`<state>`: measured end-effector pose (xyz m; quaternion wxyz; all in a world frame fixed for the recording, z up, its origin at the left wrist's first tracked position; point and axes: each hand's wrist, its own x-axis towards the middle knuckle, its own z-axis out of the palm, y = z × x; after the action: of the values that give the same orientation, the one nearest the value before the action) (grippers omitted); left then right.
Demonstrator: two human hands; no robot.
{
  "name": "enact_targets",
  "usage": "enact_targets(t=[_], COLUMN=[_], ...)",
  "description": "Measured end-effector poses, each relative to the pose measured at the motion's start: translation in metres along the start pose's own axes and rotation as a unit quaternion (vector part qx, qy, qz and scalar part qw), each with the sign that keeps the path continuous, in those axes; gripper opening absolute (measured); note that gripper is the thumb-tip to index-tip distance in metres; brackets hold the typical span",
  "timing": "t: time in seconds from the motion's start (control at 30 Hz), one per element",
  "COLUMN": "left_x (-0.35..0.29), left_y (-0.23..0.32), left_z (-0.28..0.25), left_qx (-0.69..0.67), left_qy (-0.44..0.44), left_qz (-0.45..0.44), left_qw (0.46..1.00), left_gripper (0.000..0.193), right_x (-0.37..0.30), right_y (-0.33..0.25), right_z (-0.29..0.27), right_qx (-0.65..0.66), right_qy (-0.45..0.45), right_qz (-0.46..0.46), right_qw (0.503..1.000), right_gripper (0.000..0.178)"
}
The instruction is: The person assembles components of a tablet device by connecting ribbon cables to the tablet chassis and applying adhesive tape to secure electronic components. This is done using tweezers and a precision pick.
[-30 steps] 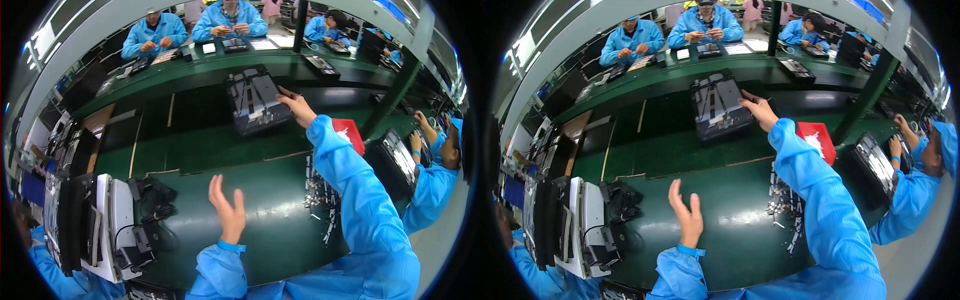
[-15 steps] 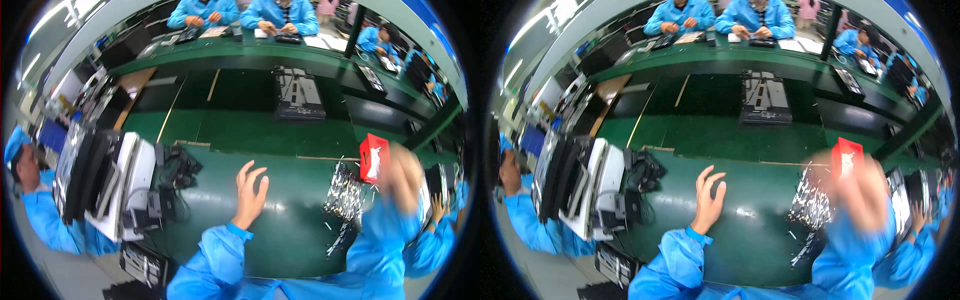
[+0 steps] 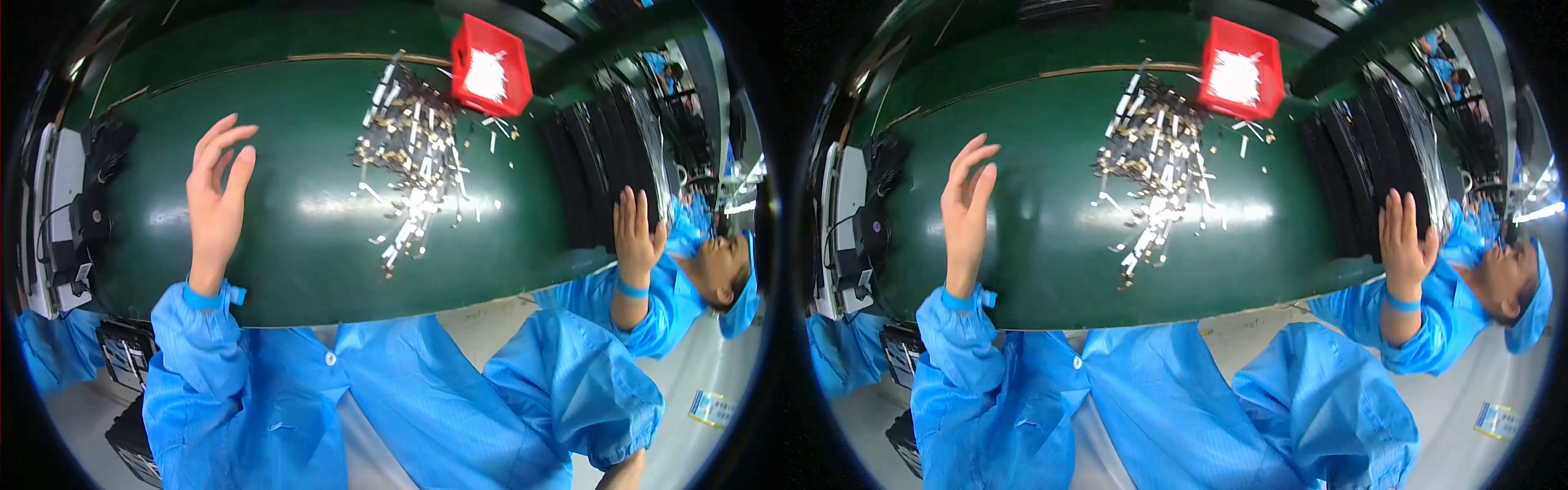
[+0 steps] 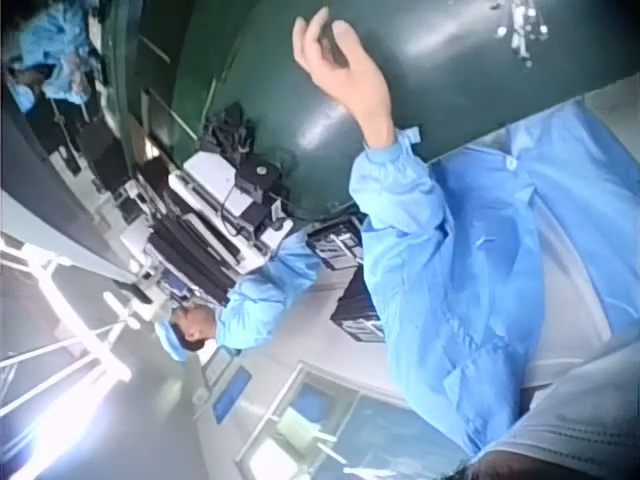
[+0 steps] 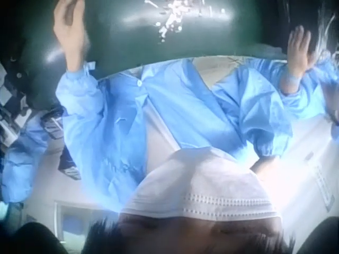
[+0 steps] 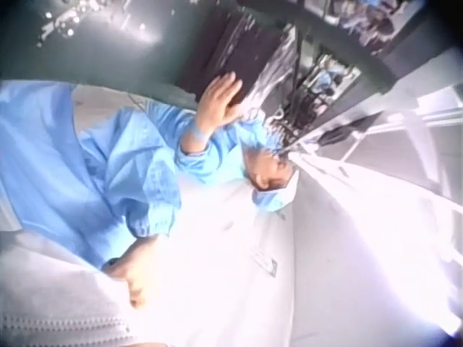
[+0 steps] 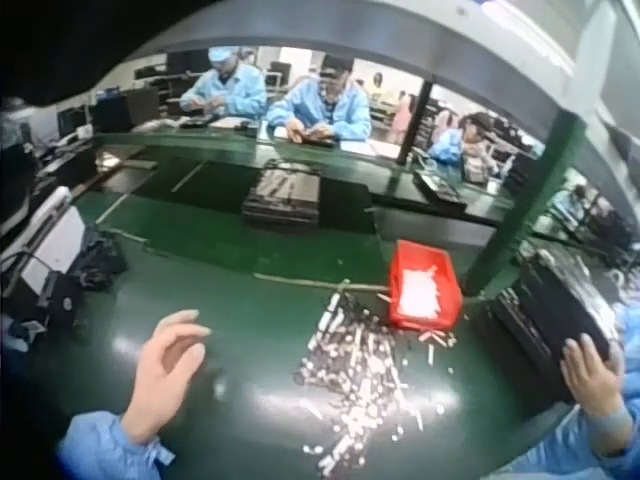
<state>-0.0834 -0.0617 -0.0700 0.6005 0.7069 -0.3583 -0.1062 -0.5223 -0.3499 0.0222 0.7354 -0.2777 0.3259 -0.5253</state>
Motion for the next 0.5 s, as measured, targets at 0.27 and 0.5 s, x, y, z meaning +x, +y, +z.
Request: enact_targets(t=[0.27,0.5], left_x=[-0.079,-0.117], left_y=[0.087,0.128], left_z=[0.044,0.111], left_qx=[-0.092,-0.210], left_qy=[-0.135,-0.367], left_qz=[-0.036,-0.046], left_qw=[0.986,0.905], left_gripper=[0.022,0.022], right_x=[-0.033,-0.113], right_y=[-0.029,-0.022], right_z=[-0.064,-0.046], right_qx=[-0.067,-0.067], right_qy=[-0.521,-0.550], right_qz=[0.027,-0.140], right_qw=[0.851,0.821], right_gripper=[0.049,0.034])
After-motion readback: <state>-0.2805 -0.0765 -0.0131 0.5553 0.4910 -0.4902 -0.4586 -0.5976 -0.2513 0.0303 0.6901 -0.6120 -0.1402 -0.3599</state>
